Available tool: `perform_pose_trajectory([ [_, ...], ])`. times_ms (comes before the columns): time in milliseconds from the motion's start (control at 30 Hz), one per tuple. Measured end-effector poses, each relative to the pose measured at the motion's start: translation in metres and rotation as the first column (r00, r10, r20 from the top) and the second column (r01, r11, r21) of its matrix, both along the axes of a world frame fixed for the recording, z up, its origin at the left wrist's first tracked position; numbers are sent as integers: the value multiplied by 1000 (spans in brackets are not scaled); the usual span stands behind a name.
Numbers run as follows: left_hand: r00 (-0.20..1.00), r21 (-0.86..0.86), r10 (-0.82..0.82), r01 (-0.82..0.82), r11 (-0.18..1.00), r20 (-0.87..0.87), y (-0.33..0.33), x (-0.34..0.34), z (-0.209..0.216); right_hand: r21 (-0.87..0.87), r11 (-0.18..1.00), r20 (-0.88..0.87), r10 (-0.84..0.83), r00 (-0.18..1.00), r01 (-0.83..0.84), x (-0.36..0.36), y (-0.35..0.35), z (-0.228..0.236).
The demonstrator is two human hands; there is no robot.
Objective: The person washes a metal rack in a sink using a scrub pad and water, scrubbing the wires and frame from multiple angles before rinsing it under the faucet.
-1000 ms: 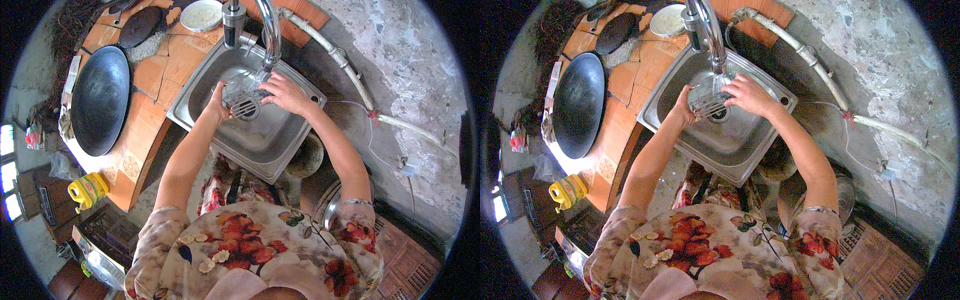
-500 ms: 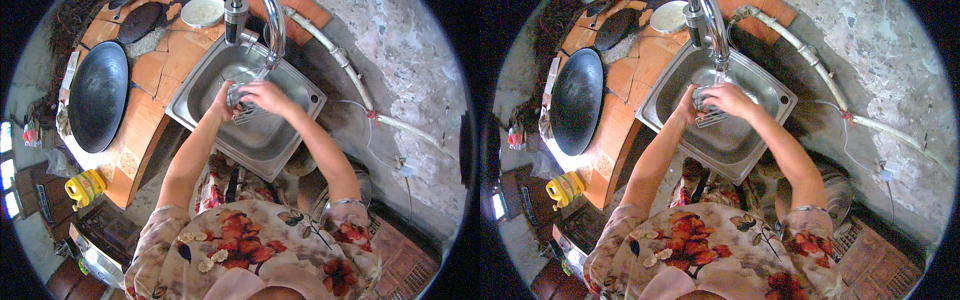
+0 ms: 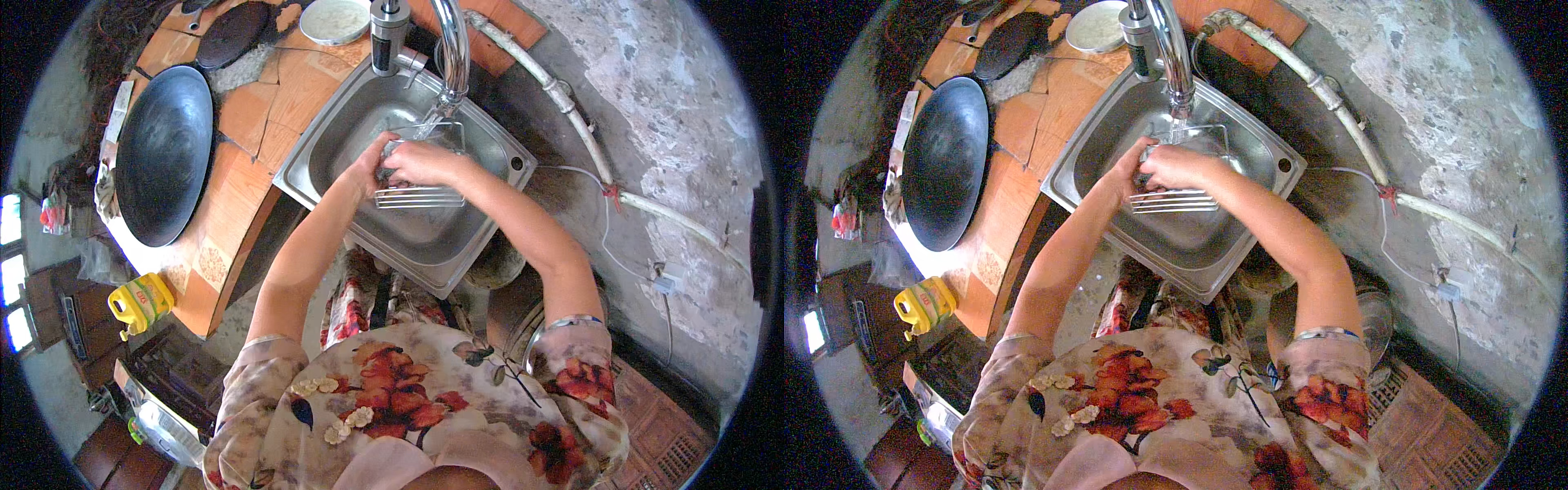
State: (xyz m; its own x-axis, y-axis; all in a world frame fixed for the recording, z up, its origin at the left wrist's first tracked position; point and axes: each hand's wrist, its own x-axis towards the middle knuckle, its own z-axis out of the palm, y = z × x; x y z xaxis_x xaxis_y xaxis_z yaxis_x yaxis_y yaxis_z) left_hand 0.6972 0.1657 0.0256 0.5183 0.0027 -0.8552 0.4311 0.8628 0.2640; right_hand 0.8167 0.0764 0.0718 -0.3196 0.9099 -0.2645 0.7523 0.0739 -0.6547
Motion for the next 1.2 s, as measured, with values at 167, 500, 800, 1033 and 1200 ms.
perform_pose_trajectory([
  [167,998,-161,25,-17,987,50,18,-14,-2,-54,998,-13,-43,999,42,33,-9,7],
  [500,992,-32,8,-4,999,125,10,-16,-2,164,972,-63,-161,985,170,18,-31,-11],
  [800,997,53,41,-45,998,71,0,-9,8,613,744,150,-439,886,265,-10,-37,47],
  [1033,977,10,85,-89,996,194,22,-37,-4,399,721,-88,-585,806,567,41,-70,31],
  [1200,984,40,107,-114,993,145,19,-24,-10,415,860,-160,-253,954,297,-1,-56,51],
])
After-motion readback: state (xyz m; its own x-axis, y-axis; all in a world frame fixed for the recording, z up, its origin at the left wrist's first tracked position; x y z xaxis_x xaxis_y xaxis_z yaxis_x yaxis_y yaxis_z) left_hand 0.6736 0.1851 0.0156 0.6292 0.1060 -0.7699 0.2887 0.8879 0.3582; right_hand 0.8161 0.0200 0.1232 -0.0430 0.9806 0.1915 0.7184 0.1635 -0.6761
